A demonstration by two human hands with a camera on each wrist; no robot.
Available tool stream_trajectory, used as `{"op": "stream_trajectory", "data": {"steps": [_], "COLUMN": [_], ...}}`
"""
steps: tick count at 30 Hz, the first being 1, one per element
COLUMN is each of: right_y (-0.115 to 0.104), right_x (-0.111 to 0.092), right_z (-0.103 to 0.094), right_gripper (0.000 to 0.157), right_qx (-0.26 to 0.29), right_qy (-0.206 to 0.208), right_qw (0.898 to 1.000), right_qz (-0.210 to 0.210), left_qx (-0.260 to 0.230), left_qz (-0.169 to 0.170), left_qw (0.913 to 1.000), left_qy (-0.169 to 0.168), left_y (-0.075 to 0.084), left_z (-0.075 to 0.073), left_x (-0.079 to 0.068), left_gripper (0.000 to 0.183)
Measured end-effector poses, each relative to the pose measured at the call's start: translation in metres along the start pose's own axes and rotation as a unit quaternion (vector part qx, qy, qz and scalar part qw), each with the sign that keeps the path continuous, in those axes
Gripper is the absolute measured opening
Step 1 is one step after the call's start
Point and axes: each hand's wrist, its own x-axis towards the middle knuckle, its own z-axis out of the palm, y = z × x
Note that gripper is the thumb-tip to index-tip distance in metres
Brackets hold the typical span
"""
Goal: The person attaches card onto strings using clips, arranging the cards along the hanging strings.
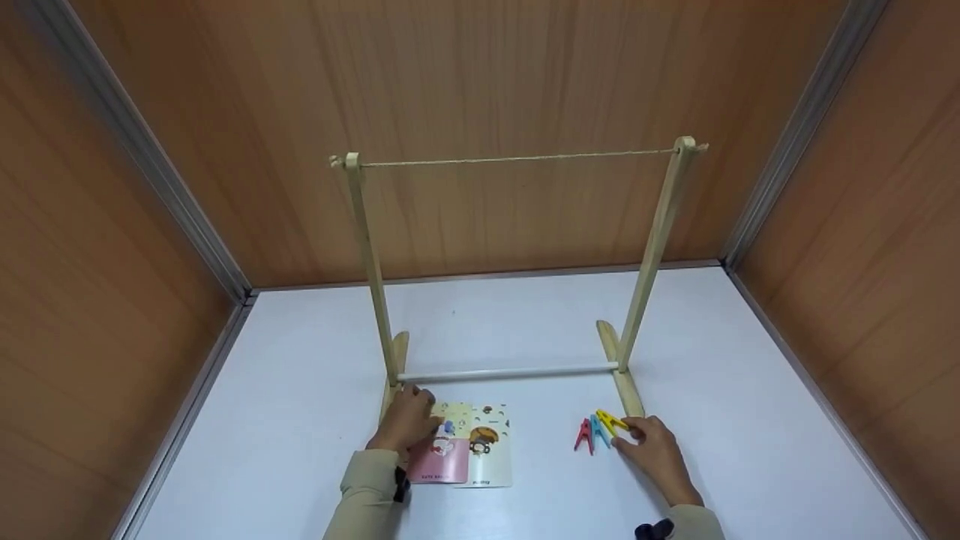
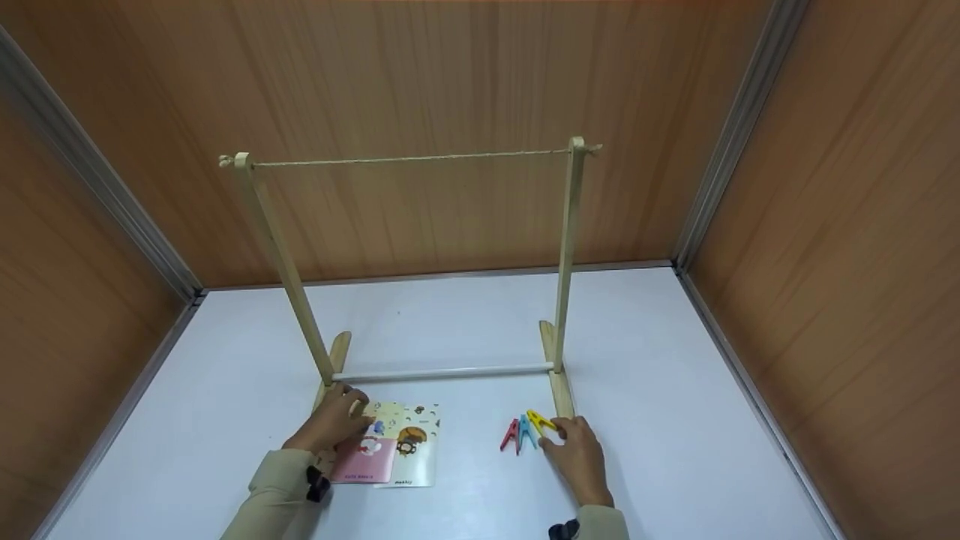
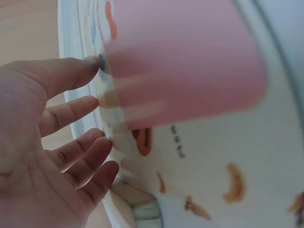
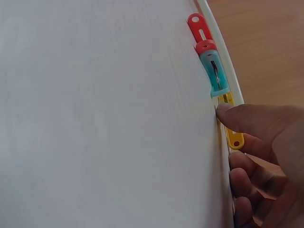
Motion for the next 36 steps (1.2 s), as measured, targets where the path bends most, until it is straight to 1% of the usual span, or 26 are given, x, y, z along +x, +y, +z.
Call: {"op": "stream_trajectory", "data": {"steps": [3,8,12,19,25,28,33,35,36], "right_y": [0.0,0.0,0.0,0.002,0.001,-0.001,-0.003,-0.004,-0.004], "right_x": [-0.001,-0.001,0.0,0.001,0.001,0.001,0.001,0.0,0.0], "right_z": [0.0,-0.001,-0.002,-0.001,-0.002,-0.003,-0.004,-0.004,-0.004], "right_gripper": [0.039,0.039,0.039,0.039,0.039,0.039,0.038,0.038,0.037], "right_qx": [0.0,0.004,0.007,0.006,0.007,0.009,0.012,0.012,0.012], "right_qy": [0.009,0.007,-0.001,-0.004,-0.009,-0.012,-0.012,-0.011,-0.01], "right_qw": [1.0,1.0,1.0,1.0,1.0,1.0,1.0,1.0,1.0], "right_qz": [-0.01,-0.011,-0.002,0.004,0.012,0.016,0.015,0.013,0.013], "left_qx": [0.001,-0.016,-0.014,-0.015,-0.023,-0.025,-0.024,-0.034,-0.043], "left_qz": [-0.005,-0.033,-0.039,-0.027,-0.025,-0.013,0.042,0.05,0.044], "left_qw": [0.9998,0.9982,0.9978,0.9986,0.9984,0.9987,0.9983,0.9976,0.9974], "left_qy": [-0.021,-0.048,-0.051,-0.042,-0.045,-0.043,-0.032,-0.035,-0.038], "left_y": [0.0,0.002,0.001,-0.001,-0.002,-0.003,-0.004,-0.005,-0.005], "left_z": [-0.003,-0.006,-0.006,-0.005,-0.005,-0.007,-0.012,-0.013,-0.014], "left_x": [0.002,0.005,0.007,0.009,0.007,0.006,0.006,0.005,0.005], "left_gripper": [0.039,0.038,0.036,0.034,0.032,0.03,0.028,0.028,0.028]}}
